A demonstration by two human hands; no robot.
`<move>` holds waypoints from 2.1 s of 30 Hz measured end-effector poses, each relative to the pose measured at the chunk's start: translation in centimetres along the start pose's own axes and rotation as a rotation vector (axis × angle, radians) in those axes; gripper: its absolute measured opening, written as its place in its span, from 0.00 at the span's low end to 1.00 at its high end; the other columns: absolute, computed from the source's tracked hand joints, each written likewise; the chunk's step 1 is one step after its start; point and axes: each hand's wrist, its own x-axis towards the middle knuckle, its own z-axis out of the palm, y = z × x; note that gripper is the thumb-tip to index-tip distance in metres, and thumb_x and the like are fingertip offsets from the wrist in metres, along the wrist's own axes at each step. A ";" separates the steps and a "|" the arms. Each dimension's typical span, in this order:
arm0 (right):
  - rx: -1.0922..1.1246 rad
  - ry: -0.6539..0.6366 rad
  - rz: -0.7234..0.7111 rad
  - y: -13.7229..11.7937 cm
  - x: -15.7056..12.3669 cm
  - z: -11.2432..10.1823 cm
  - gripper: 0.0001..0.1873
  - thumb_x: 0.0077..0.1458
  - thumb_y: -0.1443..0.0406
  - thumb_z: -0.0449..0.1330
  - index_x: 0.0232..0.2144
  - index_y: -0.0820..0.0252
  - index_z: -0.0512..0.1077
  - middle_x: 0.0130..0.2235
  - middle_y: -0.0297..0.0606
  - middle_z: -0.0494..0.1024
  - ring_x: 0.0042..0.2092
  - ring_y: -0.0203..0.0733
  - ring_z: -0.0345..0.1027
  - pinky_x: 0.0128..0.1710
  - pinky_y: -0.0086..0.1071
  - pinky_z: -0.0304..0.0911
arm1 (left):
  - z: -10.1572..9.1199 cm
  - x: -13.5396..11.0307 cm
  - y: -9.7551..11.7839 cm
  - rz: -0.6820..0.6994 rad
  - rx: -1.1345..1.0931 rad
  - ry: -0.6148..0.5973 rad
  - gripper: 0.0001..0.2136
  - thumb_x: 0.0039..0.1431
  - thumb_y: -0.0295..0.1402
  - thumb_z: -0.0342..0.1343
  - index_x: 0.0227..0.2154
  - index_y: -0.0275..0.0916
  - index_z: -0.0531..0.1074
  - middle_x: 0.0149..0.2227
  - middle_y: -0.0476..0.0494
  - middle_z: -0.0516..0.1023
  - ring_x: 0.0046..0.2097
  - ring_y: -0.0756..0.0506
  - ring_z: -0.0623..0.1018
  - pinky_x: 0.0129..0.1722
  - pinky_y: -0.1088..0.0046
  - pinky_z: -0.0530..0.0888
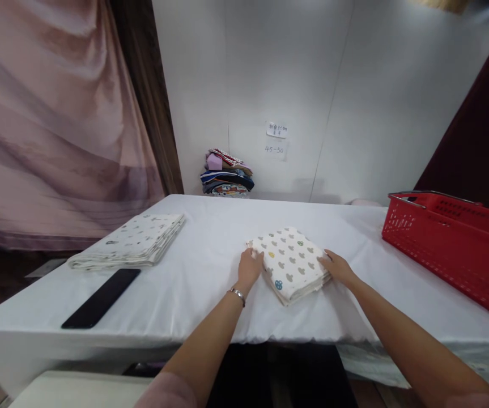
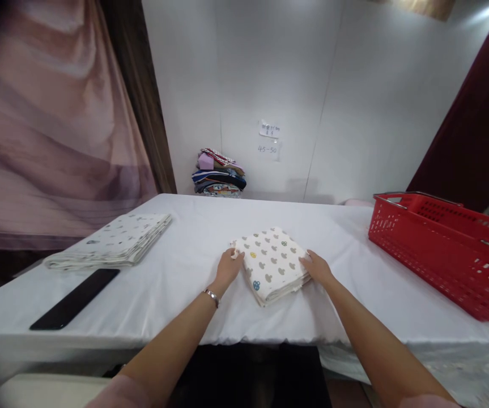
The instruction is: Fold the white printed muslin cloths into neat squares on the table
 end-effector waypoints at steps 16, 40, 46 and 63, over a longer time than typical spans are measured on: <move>0.021 -0.144 -0.075 -0.3 2.4 -0.5 0.27 0.47 0.60 0.57 0.51 0.60 0.68 0.48 0.39 0.74 0.49 0.49 0.67 0.48 0.39 0.62 | 0.8 7.1 0.0 -0.124 0.113 -0.119 0.34 0.45 0.37 0.57 0.57 0.35 0.56 0.57 0.30 0.62 0.53 0.37 0.69 0.48 0.65 0.66; -0.479 -0.304 -0.512 -8.9 -8.2 4.8 0.39 0.53 0.53 0.52 0.63 0.59 0.47 0.65 0.44 0.42 0.65 0.53 0.32 0.61 0.52 0.34 | 0.3 4.9 -3.1 0.128 0.043 -0.058 0.17 0.53 0.26 0.46 0.42 0.47 0.71 0.43 0.51 0.76 0.45 0.45 0.73 0.44 0.70 0.68; -0.491 -0.296 -0.515 -9.2 -8.4 4.8 0.38 0.54 0.54 0.51 0.63 0.61 0.46 0.65 0.44 0.41 0.65 0.52 0.31 0.61 0.52 0.34 | 0.3 4.5 -3.0 0.119 0.038 0.039 0.17 0.52 0.26 0.45 0.41 0.46 0.72 0.43 0.50 0.76 0.46 0.45 0.72 0.44 0.70 0.67; -0.466 -0.381 -0.450 -10.7 -8.3 4.2 0.39 0.52 0.57 0.52 0.63 0.61 0.45 0.65 0.44 0.40 0.65 0.51 0.30 0.61 0.51 0.33 | -0.2 4.0 -3.2 0.433 0.306 0.008 0.25 0.48 0.19 0.42 0.48 0.44 0.69 0.52 0.48 0.71 0.52 0.45 0.68 0.52 0.65 0.61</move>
